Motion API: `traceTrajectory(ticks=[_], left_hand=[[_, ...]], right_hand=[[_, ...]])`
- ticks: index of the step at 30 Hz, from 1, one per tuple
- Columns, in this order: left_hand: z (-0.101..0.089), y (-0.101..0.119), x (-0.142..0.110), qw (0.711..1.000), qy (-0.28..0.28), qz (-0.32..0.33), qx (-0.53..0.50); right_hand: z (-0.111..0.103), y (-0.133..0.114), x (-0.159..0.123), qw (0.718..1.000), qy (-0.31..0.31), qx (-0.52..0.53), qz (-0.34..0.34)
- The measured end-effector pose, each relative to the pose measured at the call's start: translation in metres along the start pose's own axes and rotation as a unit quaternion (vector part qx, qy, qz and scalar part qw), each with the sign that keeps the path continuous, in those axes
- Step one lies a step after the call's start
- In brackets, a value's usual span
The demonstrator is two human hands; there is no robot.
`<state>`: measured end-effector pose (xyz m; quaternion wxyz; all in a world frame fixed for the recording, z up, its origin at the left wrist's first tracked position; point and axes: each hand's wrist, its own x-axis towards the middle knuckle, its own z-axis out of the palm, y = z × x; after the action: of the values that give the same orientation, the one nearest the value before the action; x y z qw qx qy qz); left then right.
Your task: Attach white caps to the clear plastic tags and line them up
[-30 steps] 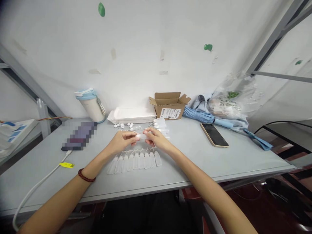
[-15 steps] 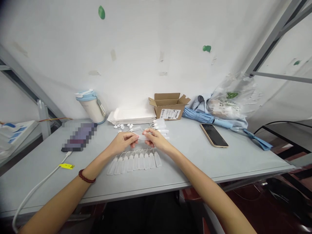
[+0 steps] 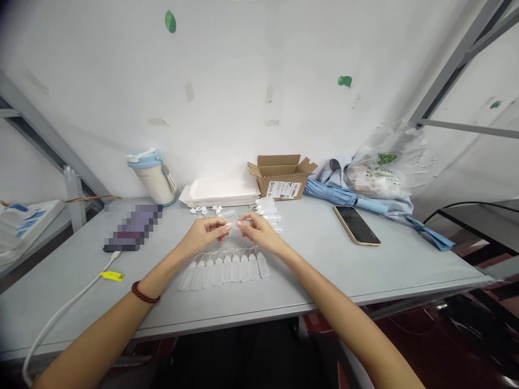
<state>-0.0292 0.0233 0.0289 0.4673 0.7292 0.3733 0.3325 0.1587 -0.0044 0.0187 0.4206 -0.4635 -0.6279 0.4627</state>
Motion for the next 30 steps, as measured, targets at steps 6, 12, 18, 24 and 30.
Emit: traceTrajectory(ticks=[6, 12, 18, 24, 30], left_hand=[[-0.001, -0.002, 0.002, 0.992, -0.020, -0.090, -0.082], [0.002, -0.002, 0.001, 0.991, -0.021, -0.100, -0.089], [-0.001, 0.006, -0.003, 0.999, -0.031, -0.017, -0.033], [0.005, 0.007, -0.005, 1.000, 0.005, 0.011, -0.008], [0.004, 0.005, -0.003, 1.000, -0.012, 0.024, 0.000]], right_hand=[[0.001, 0.006, 0.000, 0.985, 0.057, -0.127, -0.099], [0.003, 0.006, -0.002, 0.984, 0.053, -0.135, -0.106], [0.002, -0.001, -0.005, 0.990, 0.055, -0.110, -0.075], [-0.001, -0.001, -0.002, 0.997, 0.031, -0.054, -0.053], [0.000, 0.001, 0.001, 0.998, 0.036, -0.019, -0.045]])
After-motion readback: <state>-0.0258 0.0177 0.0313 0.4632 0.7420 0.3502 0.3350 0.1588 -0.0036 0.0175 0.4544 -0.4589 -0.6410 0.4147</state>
